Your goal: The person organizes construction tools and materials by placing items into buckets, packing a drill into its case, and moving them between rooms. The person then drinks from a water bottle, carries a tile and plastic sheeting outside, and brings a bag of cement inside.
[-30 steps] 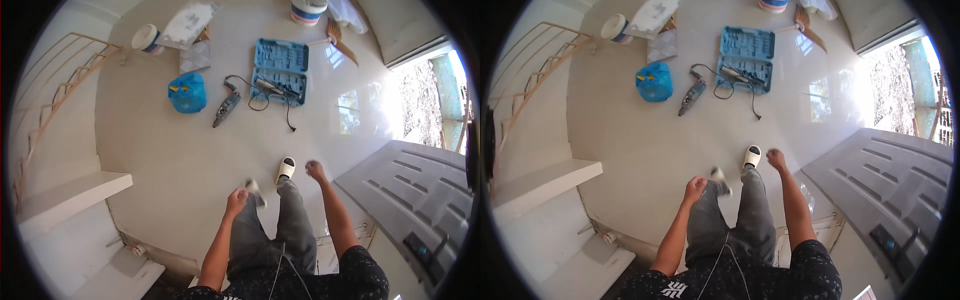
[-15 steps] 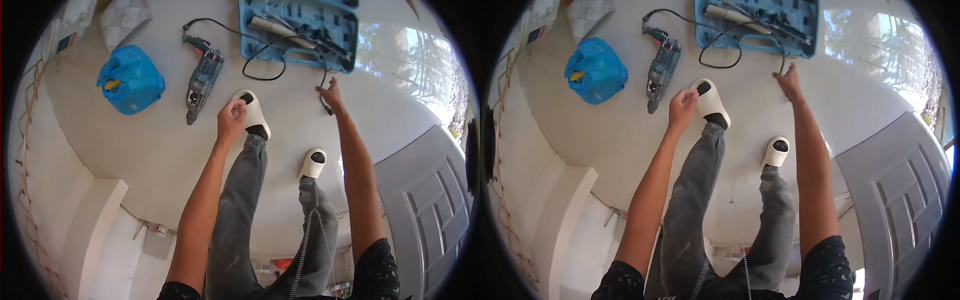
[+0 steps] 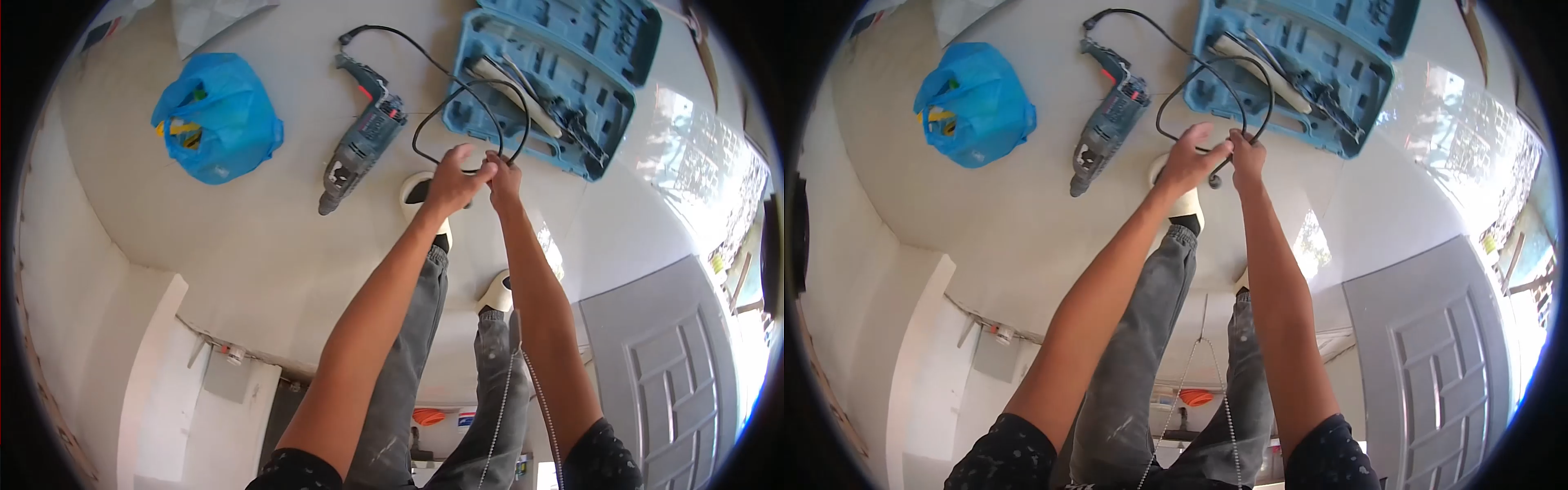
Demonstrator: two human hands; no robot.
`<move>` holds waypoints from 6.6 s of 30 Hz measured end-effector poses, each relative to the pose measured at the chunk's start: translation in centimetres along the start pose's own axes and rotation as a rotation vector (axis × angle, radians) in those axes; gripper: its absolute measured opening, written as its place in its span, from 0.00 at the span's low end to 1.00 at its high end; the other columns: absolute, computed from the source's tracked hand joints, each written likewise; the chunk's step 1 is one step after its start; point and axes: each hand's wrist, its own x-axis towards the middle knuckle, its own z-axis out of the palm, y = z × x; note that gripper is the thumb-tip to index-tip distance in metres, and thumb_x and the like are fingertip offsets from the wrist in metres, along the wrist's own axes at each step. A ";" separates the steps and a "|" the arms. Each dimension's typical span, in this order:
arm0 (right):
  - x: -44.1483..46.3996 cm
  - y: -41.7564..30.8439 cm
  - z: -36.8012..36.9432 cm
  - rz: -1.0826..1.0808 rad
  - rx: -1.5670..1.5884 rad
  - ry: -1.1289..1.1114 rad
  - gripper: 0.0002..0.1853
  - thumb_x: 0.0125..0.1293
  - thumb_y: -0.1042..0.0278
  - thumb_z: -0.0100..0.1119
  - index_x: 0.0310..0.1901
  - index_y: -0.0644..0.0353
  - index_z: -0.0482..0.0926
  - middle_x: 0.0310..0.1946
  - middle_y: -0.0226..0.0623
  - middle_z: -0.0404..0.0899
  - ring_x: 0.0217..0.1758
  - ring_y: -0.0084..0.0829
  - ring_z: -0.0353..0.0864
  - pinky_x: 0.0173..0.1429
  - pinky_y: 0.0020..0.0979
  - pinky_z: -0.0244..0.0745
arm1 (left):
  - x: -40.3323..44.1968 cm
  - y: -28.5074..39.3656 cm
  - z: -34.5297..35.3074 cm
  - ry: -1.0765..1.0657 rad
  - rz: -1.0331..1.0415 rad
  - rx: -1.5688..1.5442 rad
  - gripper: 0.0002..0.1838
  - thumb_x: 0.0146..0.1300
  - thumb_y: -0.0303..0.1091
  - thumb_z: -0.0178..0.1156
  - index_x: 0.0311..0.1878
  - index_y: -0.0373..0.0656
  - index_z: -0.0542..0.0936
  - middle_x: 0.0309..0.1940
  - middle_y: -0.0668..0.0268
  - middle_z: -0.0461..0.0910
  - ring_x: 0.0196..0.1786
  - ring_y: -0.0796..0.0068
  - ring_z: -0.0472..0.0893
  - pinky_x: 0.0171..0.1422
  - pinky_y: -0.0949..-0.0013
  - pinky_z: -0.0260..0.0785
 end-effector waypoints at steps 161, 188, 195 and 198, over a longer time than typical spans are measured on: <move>-41.7 -28.7 -1.8 -1.622 -2.394 -0.680 0.34 0.52 0.38 0.53 0.24 0.73 0.76 0.24 0.56 0.76 0.32 0.51 0.77 0.35 0.45 0.72 | -70.3 6.9 -1.0 1.313 -0.694 -0.234 0.45 0.29 0.36 0.67 0.58 0.46 0.60 0.48 0.55 0.70 0.52 0.54 0.69 0.55 0.56 0.62; -65.3 1.4 3.5 -2.028 -2.286 -1.514 0.38 0.52 0.34 0.49 0.16 0.73 0.74 0.17 0.60 0.72 0.25 0.58 0.74 0.29 0.50 0.67 | -85.4 -3.9 25.7 1.803 -1.289 -0.966 0.48 0.23 0.35 0.71 0.56 0.46 0.60 0.42 0.55 0.72 0.46 0.52 0.71 0.49 0.56 0.65; -72.8 17.9 8.7 -1.989 -2.400 -1.634 0.37 0.50 0.35 0.51 0.18 0.74 0.75 0.17 0.61 0.72 0.26 0.57 0.75 0.30 0.49 0.69 | -91.3 -11.1 21.6 1.790 -1.442 -1.005 0.51 0.22 0.38 0.72 0.57 0.43 0.59 0.43 0.54 0.72 0.47 0.52 0.71 0.50 0.56 0.65; -80.7 22.8 11.4 -1.983 -2.406 -1.721 0.37 0.51 0.36 0.51 0.18 0.74 0.74 0.17 0.61 0.72 0.27 0.58 0.75 0.30 0.49 0.69 | -95.3 -11.0 17.7 1.782 -1.464 -1.092 0.51 0.22 0.39 0.72 0.58 0.43 0.58 0.43 0.53 0.72 0.47 0.51 0.71 0.50 0.55 0.65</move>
